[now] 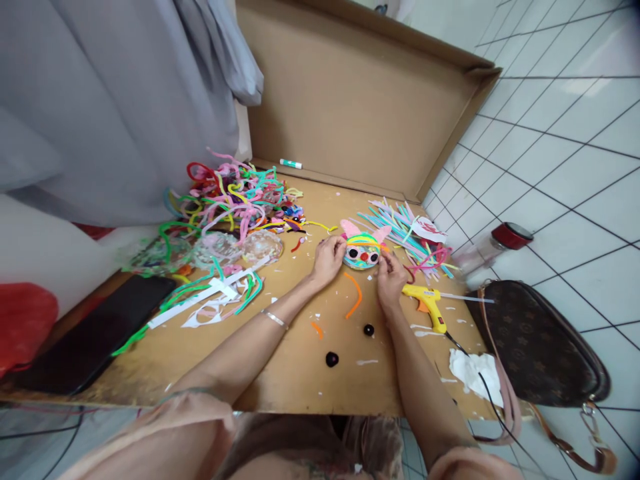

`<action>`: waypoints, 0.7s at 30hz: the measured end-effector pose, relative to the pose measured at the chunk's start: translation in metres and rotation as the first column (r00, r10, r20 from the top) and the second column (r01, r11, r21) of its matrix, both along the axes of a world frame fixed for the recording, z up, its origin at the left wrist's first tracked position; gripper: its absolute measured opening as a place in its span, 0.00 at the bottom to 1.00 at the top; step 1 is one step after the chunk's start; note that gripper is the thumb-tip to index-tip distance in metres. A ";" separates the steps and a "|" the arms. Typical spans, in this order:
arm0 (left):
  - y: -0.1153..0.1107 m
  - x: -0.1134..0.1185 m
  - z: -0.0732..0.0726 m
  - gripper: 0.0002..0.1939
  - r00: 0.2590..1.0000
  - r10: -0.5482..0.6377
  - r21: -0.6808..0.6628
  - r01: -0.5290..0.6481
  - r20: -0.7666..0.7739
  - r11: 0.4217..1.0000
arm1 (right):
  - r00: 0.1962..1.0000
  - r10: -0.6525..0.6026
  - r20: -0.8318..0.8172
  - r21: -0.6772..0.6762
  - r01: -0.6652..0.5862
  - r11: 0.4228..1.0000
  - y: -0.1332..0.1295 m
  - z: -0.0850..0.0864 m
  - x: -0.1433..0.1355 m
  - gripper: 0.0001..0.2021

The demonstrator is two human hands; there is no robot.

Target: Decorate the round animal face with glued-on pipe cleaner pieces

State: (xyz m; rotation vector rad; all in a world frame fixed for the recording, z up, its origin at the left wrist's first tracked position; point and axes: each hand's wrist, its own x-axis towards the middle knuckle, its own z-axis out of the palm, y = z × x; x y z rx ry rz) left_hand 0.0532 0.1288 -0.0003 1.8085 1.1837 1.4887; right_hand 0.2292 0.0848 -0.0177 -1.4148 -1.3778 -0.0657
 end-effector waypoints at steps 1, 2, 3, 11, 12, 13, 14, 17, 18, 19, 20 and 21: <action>0.000 0.000 0.000 0.07 1.000 0.000 -0.001 0.000 -0.003 1.000 | 1.000 -0.011 -0.019 0.010 0.011 1.000 0.000 0.000 0.000 0.19; 0.000 0.000 0.001 0.07 1.000 0.001 -0.003 -0.001 -0.005 1.000 | 0.999 -0.019 -0.033 0.018 0.020 1.000 0.001 0.001 0.000 0.18; 0.000 0.000 0.001 0.07 1.000 0.000 -0.003 0.000 -0.005 1.000 | 0.999 -0.024 -0.048 0.021 0.025 0.999 0.001 0.001 -0.001 0.18; 0.002 -0.001 -0.002 0.06 1.000 -0.004 0.009 0.004 -0.009 1.000 | 0.992 -0.027 -0.127 0.003 0.028 1.000 0.000 0.003 -0.005 0.21; 0.002 -0.001 -0.002 0.06 1.000 -0.004 0.011 0.004 -0.011 1.000 | 0.991 -0.026 -0.134 0.002 0.026 1.000 0.000 0.003 -0.005 0.21; 0.002 -0.001 -0.003 0.06 1.000 -0.004 0.012 0.004 -0.011 1.000 | 0.990 -0.024 -0.139 0.002 0.024 1.000 0.000 0.003 -0.005 0.21; 0.002 -0.001 -0.003 0.06 1.000 -0.005 0.013 0.005 -0.013 1.000 | 0.990 -0.022 -0.141 0.004 0.023 1.000 0.000 0.004 -0.004 0.20; 0.002 -0.002 -0.003 0.06 1.000 -0.002 0.009 0.002 -0.018 1.000 | 0.991 -0.015 -0.133 0.013 0.016 1.000 -0.001 0.004 -0.003 0.20; 0.002 -0.002 -0.002 0.06 1.000 -0.001 0.007 0.001 -0.020 1.000 | 0.992 -0.013 -0.127 0.015 0.015 1.000 -0.001 0.005 -0.003 0.20; 0.002 -0.002 -0.002 0.06 1.000 -0.002 0.006 0.002 -0.020 1.000 | 0.993 -0.011 -0.119 0.017 0.013 1.000 -0.001 0.005 -0.003 0.19; 0.001 -0.002 -0.002 0.06 1.000 -0.002 0.006 0.002 -0.020 1.000 | 0.994 -0.011 -0.110 0.017 0.013 1.000 -0.001 0.005 -0.002 0.19; 0.001 -0.003 -0.002 0.06 1.000 -0.002 0.010 0.002 -0.019 1.000 | 0.995 -0.013 -0.101 0.018 0.014 1.000 -0.002 0.006 -0.002 0.19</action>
